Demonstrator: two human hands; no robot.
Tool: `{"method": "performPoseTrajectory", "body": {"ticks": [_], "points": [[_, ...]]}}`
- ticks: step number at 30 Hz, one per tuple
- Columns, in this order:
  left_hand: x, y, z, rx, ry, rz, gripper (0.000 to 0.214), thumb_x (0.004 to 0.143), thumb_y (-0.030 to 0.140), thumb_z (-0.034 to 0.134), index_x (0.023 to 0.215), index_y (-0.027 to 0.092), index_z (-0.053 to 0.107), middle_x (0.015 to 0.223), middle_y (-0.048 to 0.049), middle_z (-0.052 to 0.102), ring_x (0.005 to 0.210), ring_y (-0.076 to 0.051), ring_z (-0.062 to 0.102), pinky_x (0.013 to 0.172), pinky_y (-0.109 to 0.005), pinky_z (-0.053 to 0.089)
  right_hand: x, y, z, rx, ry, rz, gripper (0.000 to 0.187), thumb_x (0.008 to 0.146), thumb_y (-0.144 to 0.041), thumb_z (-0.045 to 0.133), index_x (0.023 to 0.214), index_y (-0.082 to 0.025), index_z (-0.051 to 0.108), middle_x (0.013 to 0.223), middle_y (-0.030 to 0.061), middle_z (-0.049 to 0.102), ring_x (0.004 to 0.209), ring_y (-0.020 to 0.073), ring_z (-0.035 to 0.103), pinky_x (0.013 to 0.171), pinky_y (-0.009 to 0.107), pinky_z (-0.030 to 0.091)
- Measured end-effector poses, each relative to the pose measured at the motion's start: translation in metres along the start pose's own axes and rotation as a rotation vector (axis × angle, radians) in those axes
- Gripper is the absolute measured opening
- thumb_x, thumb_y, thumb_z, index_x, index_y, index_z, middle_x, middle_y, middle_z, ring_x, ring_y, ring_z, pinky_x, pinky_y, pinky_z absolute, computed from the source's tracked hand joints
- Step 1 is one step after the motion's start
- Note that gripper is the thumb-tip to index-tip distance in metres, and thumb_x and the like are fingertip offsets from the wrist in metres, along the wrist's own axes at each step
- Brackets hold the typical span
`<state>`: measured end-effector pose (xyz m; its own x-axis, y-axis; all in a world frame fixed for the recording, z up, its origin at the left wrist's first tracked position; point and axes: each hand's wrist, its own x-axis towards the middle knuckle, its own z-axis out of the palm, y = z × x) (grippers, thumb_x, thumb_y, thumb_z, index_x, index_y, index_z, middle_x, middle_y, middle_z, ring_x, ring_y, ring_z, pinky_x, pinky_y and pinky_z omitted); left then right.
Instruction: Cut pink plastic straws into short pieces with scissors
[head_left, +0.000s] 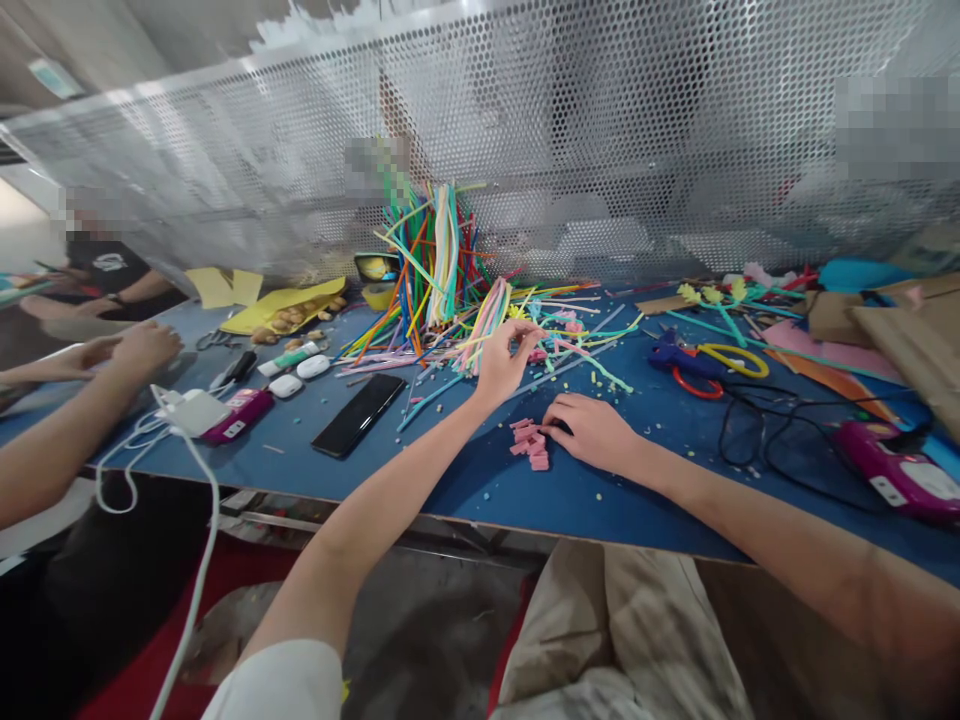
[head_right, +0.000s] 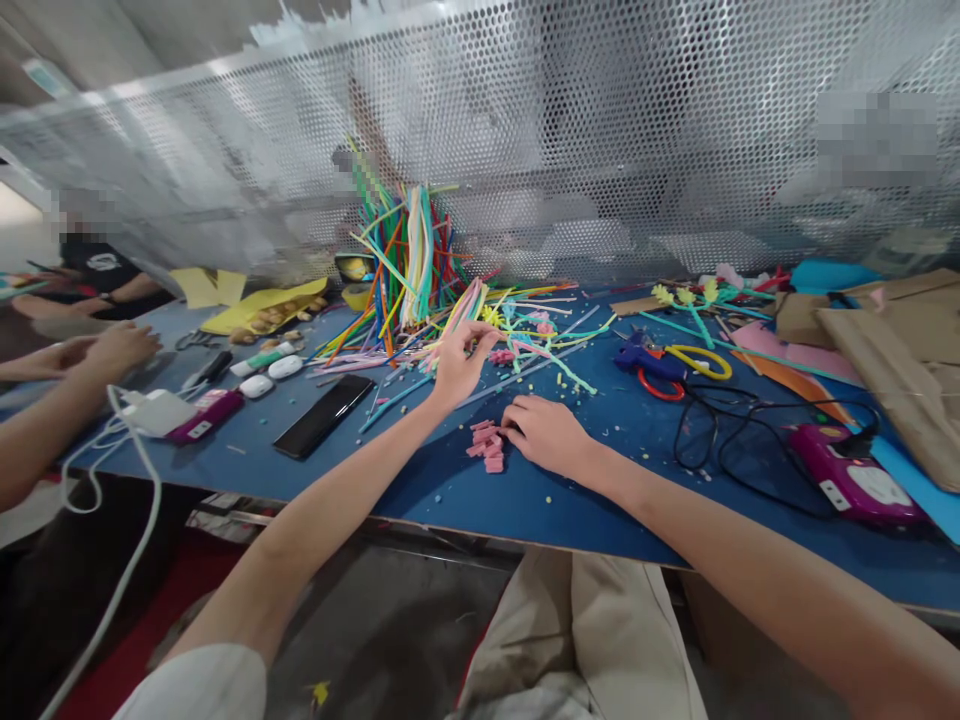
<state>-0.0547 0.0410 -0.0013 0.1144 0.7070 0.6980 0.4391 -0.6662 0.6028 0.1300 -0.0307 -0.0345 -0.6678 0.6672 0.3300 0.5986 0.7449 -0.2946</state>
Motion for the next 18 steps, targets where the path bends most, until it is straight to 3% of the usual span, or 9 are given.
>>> {"method": "performPoseTrajectory", "body": {"ticks": [5,11,18], "points": [[0.000,0.000,0.000,-0.004,0.002,-0.007,0.023,0.096,0.040,0.056,0.094,0.019,0.067,0.092,-0.0046,0.072,0.081,-0.015,0.063,0.075,-0.030,0.048,0.002,0.006,-0.002,0.064,0.033,0.016,0.024,0.102,-0.031,0.043,0.103,-0.020,0.065,0.098,0.0077,0.071,0.095,0.0213,0.065,0.086,0.034,0.048],[-0.002,0.003,0.000,-0.025,-0.021,-0.024,0.024,0.096,0.040,0.056,0.096,0.019,0.067,0.093,-0.0041,0.072,0.084,-0.016,0.064,0.077,-0.030,0.048,0.001,0.010,-0.006,0.181,-0.057,-0.165,0.030,0.103,-0.027,0.043,0.127,-0.020,0.059,0.113,0.0088,0.071,0.102,0.0202,0.065,0.088,0.032,0.050],[-0.002,0.004,-0.001,0.009,-0.024,-0.008,0.022,0.096,0.038,0.057,0.094,0.019,0.068,0.094,-0.0043,0.072,0.087,-0.016,0.064,0.078,-0.029,0.048,-0.002,0.012,-0.011,0.169,0.001,-0.162,0.023,0.100,-0.023,0.044,0.108,-0.020,0.066,0.104,0.0076,0.072,0.097,0.0211,0.066,0.088,0.033,0.048]]}}
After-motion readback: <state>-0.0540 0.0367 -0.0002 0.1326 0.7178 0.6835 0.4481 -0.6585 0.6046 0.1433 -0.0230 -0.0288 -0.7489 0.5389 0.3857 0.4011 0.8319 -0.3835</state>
